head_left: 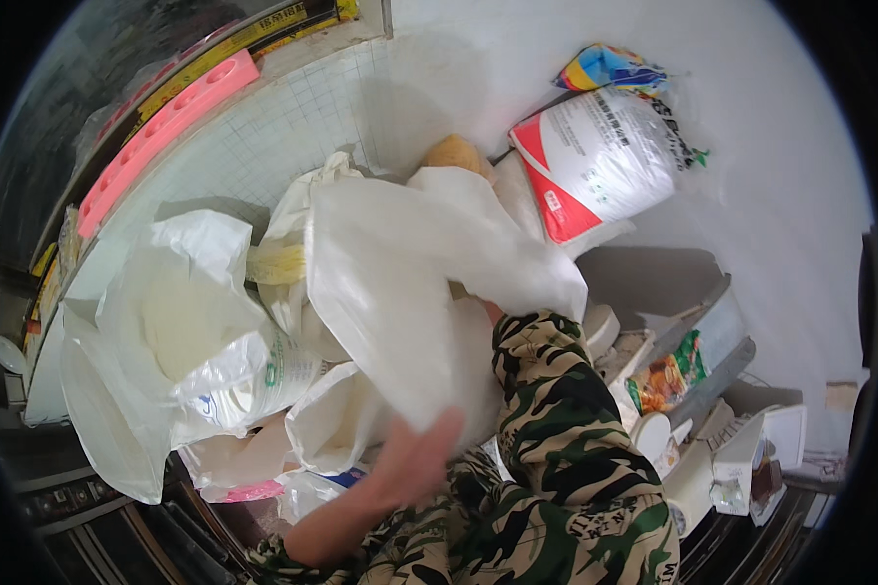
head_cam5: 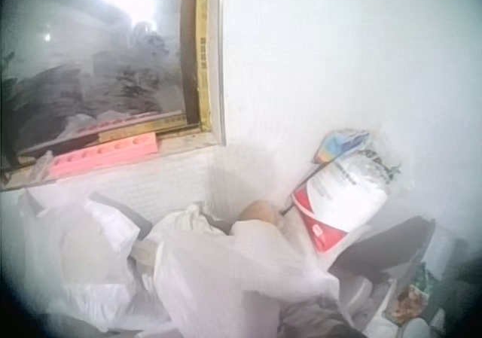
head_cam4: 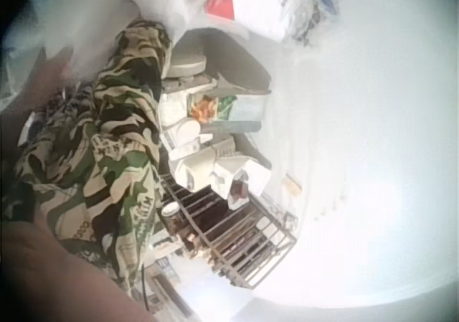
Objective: The person scoops flour from a large sack into a metal bowl, adds a liquid from a container, and then mixes the ingredients by hand in a large stainless steel bowl. The person then pours the mixture into a stand mixer and operates it.
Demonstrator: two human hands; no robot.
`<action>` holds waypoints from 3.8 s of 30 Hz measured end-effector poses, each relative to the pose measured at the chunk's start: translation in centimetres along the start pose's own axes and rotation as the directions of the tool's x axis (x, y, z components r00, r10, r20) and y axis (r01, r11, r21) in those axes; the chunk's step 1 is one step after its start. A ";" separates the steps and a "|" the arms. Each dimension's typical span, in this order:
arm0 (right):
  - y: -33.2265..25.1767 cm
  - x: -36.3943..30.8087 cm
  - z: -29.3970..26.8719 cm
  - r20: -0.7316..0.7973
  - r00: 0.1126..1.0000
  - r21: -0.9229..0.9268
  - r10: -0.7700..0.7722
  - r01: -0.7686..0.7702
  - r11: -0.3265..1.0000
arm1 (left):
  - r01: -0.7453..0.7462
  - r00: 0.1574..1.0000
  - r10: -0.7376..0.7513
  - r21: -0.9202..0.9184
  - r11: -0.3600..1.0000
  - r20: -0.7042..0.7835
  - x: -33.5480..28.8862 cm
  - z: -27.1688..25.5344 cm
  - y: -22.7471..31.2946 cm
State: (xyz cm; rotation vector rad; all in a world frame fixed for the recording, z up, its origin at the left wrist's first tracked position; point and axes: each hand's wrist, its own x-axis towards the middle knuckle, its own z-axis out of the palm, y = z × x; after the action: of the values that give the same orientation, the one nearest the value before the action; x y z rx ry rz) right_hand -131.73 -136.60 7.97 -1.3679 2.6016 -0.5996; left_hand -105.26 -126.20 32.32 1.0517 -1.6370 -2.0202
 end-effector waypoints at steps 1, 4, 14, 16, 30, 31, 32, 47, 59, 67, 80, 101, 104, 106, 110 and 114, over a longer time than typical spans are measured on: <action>0.8 0.2 1.7 0.051 0.998 -0.010 0.041 -0.040 0.999 | -0.025 0.998 0.025 0.002 1.000 0.064 0.7 0.2 0.7; 2.0 0.6 6.3 0.175 0.977 -0.011 0.124 -0.124 0.992 | -0.171 0.972 0.163 0.035 0.985 0.168 2.3 0.6 1.1; 6.0 -1.0 14.2 0.345 0.852 0.100 0.394 -0.451 0.887 | -0.081 0.877 -0.020 0.190 0.978 0.479 5.6 -0.1 3.4; 6.9 -0.6 15.9 0.371 0.815 0.145 0.446 -0.525 0.839 | -0.142 0.864 0.062 0.124 0.982 0.500 6.3 0.5 3.0; 10.1 -1.8 19.1 0.503 0.636 0.638 0.586 -0.730 0.245 | -0.121 0.819 -0.005 0.181 0.976 0.574 8.0 4.4 0.3; 10.3 -2.4 17.9 0.513 0.630 0.688 0.583 -0.708 0.160 | -0.122 0.852 0.003 0.192 0.974 0.524 7.6 4.7 0.4; 10.0 -3.0 16.1 0.531 0.624 0.728 0.573 -0.682 0.069 | -0.126 0.880 0.014 0.204 0.971 0.475 7.0 5.0 0.8; 1.1 -12.1 -7.3 0.490 0.695 0.848 0.526 -0.242 -0.471 | -0.159 0.986 0.169 0.250 0.955 -0.018 0.4 3.7 -1.7; -4.3 -20.8 -7.5 0.460 0.696 0.849 0.550 -0.163 -0.503 | -0.095 0.974 0.174 0.438 0.894 -0.144 -4.6 -2.6 -9.1; -4.7 -25.5 -8.1 0.452 0.661 0.853 0.598 -0.125 -0.506 | -0.172 0.962 0.235 0.363 0.916 -0.137 -6.0 -5.2 -9.0; -4.3 -33.4 -10.1 0.561 0.474 0.825 0.678 -0.248 -0.509 | -0.176 0.968 0.215 0.260 0.950 -0.132 -7.9 -5.4 -12.5; -2.7 -40.2 -9.8 0.631 0.559 0.752 0.538 -0.273 -0.599 | 0.197 0.974 -0.204 -0.070 0.978 -0.101 -10.1 -3.5 -18.4; -4.3 -37.7 -9.2 0.608 0.527 0.780 0.594 -0.254 -0.573 | 0.171 0.978 -0.177 -0.059 0.984 -0.112 -9.4 -3.1 -17.9; -3.1 -36.9 -8.2 0.579 0.566 0.793 0.587 -0.221 -0.568 | 0.113 0.986 -0.120 -0.073 0.991 -0.114 -8.6 -2.2 -17.1; -0.8 -38.6 -4.7 0.539 0.577 0.813 0.613 -0.167 -0.558 | 0.117 0.986 -0.124 -0.070 0.991 -0.110 -8.9 -1.7 -17.7; -0.5 -38.2 -4.9 0.540 0.535 0.824 0.650 -0.176 -0.539 | 0.082 0.993 -0.082 0.002 0.997 -0.089 -8.6 -1.8 -18.1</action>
State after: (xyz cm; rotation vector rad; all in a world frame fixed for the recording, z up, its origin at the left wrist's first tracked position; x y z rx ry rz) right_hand -110.82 -104.38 10.37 0.7136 1.2086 -2.0387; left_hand -94.75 -116.64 17.99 1.2113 -1.5798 -1.9902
